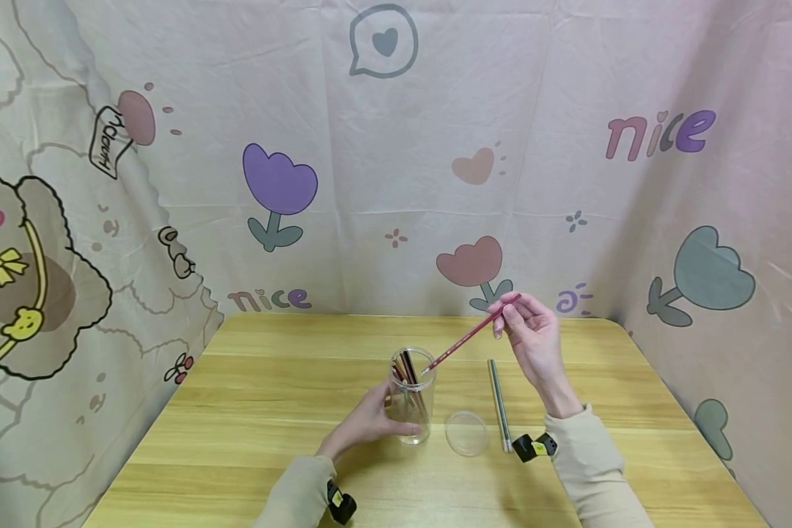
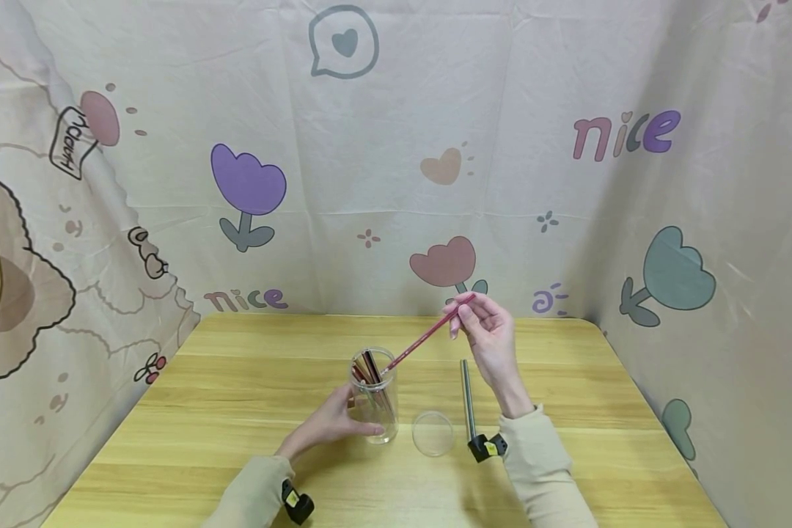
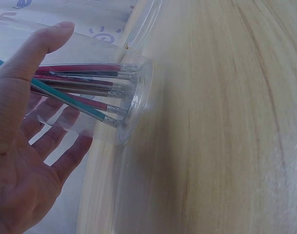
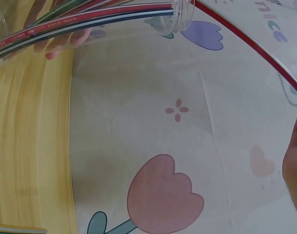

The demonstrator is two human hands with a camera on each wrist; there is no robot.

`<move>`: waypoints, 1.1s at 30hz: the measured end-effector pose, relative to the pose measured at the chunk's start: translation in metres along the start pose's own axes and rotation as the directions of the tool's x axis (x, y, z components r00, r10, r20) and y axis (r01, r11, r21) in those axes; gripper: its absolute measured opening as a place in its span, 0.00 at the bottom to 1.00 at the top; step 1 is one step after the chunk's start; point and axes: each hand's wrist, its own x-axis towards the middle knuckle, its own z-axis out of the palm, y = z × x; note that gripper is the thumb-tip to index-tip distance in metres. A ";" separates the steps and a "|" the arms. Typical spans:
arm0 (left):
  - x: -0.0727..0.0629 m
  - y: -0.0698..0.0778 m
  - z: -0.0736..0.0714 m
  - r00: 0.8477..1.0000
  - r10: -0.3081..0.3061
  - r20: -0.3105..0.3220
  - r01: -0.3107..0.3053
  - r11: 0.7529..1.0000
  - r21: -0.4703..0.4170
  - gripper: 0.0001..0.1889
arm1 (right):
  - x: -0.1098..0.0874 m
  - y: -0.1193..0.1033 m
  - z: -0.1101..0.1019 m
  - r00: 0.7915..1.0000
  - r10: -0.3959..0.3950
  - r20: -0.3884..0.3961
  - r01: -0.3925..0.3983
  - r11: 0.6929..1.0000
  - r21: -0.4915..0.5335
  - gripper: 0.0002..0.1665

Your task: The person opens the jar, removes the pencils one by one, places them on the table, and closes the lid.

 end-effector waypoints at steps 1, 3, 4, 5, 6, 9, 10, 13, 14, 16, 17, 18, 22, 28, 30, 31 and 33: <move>0.000 0.000 0.000 1.000 0.001 0.000 -0.001 1.000 0.001 0.44 | 0.000 0.000 0.000 1.000 -0.002 -0.012 0.003 1.000 0.008 0.16; 0.000 0.000 0.001 1.000 0.004 -0.001 -0.004 1.000 0.002 0.45 | 0.000 -0.002 -0.001 0.999 -0.007 -0.033 0.007 1.000 0.021 0.15; 0.000 0.000 0.001 1.000 0.005 -0.001 -0.005 1.000 0.002 0.44 | 0.000 -0.002 -0.001 0.999 -0.005 -0.043 0.006 1.000 0.022 0.14; 0.001 0.000 0.001 1.000 0.004 0.000 -0.004 1.000 0.002 0.44 | 0.001 -0.003 -0.002 0.999 -0.005 -0.051 0.006 1.000 0.028 0.14; 0.001 0.000 0.001 1.000 0.005 0.000 -0.005 1.000 0.000 0.43 | 0.001 -0.004 -0.002 0.998 -0.005 -0.058 0.007 0.999 0.037 0.14; 0.001 0.001 0.001 1.000 0.010 0.001 -0.010 1.000 -0.003 0.40 | 0.002 -0.005 -0.004 0.998 -0.009 -0.070 0.014 0.997 0.074 0.14; 0.001 0.001 0.001 1.000 0.009 0.001 -0.009 1.000 -0.005 0.39 | 0.002 -0.006 -0.005 0.997 -0.009 -0.077 0.016 0.996 0.088 0.14; 0.001 0.001 0.001 1.000 0.008 -0.001 -0.008 1.000 -0.005 0.38 | 0.002 -0.007 -0.008 0.995 -0.009 -0.098 0.022 0.991 0.131 0.15; 0.001 0.001 0.001 1.000 0.003 -0.001 -0.003 1.000 -0.004 0.38 | 0.002 -0.007 -0.009 0.994 -0.006 -0.108 0.020 0.991 0.135 0.15; 0.001 0.001 0.001 1.000 0.002 -0.002 -0.002 1.000 -0.006 0.39 | 0.002 -0.008 -0.010 0.991 0.000 -0.132 0.017 0.992 0.128 0.14; 0.001 0.001 0.001 1.000 0.004 -0.002 -0.004 1.000 -0.006 0.39 | 0.002 -0.008 -0.010 0.989 0.002 -0.145 0.015 0.993 0.116 0.14; 0.001 0.001 0.001 1.000 0.005 -0.003 -0.005 1.000 -0.007 0.39 | 0.001 -0.008 -0.011 0.989 0.004 -0.151 0.015 0.992 0.124 0.14; 0.000 0.001 0.000 1.000 0.007 -0.002 -0.007 1.000 -0.004 0.40 | 0.001 -0.009 -0.012 0.986 0.006 -0.166 0.012 0.994 0.109 0.14; 0.000 0.001 0.000 1.000 0.009 -0.005 -0.009 1.000 -0.003 0.41 | -0.002 -0.008 -0.016 0.984 0.030 -0.173 -0.016 0.997 0.081 0.16; 0.000 0.001 0.000 1.000 0.008 -0.006 -0.008 1.000 0.001 0.40 | -0.003 -0.007 -0.018 0.982 0.042 -0.183 -0.032 0.998 0.057 0.16; 0.000 0.001 0.000 1.000 0.009 -0.006 -0.009 1.000 0.001 0.40 | -0.003 -0.006 -0.019 0.981 0.046 -0.186 -0.038 0.998 0.045 0.16; 0.000 0.001 0.000 1.000 0.009 -0.007 -0.009 1.000 0.005 0.40 | -0.004 -0.004 -0.021 0.980 0.053 -0.191 -0.047 0.998 0.031 0.16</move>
